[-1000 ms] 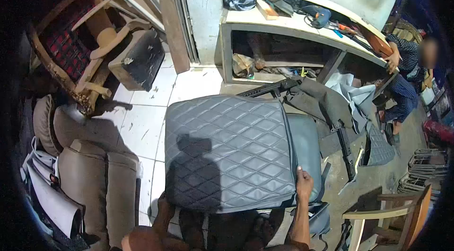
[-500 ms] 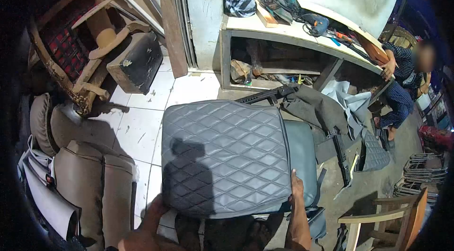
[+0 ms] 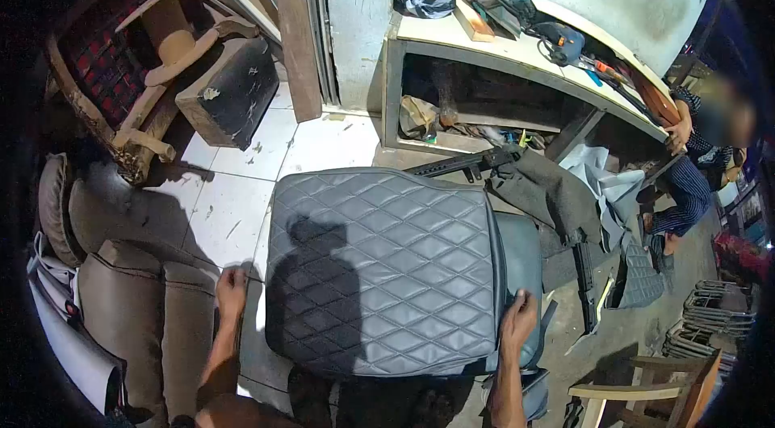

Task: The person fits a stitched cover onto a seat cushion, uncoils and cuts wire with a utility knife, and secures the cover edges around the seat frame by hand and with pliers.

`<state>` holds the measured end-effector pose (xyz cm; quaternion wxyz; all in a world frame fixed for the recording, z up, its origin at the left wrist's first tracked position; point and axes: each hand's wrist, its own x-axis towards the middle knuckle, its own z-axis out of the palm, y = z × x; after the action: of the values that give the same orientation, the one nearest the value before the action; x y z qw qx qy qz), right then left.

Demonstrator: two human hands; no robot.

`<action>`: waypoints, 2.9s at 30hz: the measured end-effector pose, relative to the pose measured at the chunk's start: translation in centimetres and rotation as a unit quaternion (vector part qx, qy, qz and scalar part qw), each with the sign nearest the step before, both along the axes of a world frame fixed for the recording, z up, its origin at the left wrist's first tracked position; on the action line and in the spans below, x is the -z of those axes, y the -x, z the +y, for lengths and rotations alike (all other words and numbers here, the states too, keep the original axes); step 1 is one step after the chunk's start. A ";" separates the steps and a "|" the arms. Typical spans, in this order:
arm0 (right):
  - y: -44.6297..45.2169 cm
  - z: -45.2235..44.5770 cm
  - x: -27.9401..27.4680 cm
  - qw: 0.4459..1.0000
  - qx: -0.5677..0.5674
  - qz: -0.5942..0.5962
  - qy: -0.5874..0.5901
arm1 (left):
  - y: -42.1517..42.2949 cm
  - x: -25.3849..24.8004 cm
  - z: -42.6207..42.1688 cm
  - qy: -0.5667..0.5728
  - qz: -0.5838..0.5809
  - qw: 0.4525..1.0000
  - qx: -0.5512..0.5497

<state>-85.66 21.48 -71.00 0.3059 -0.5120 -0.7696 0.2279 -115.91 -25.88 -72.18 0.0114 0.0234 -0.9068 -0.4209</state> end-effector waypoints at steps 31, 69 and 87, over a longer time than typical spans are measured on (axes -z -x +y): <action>23.5 5.6 -5.2 0.963 -0.111 -0.247 -0.021 | 22.9 4.7 16.4 0.044 -0.198 0.975 0.088; 9.0 -0.3 -4.4 0.953 -0.040 -0.198 0.224 | 5.3 1.4 7.3 -0.326 -0.357 0.874 0.036; -2.5 8.7 -13.5 0.801 -0.156 0.485 0.316 | 5.8 -17.1 18.5 -0.496 -0.158 0.802 0.295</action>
<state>-83.12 30.17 -57.46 0.4208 -0.2763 -0.4758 0.7213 -121.69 -7.36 -55.08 -0.2696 -0.1769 -0.5269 -0.7864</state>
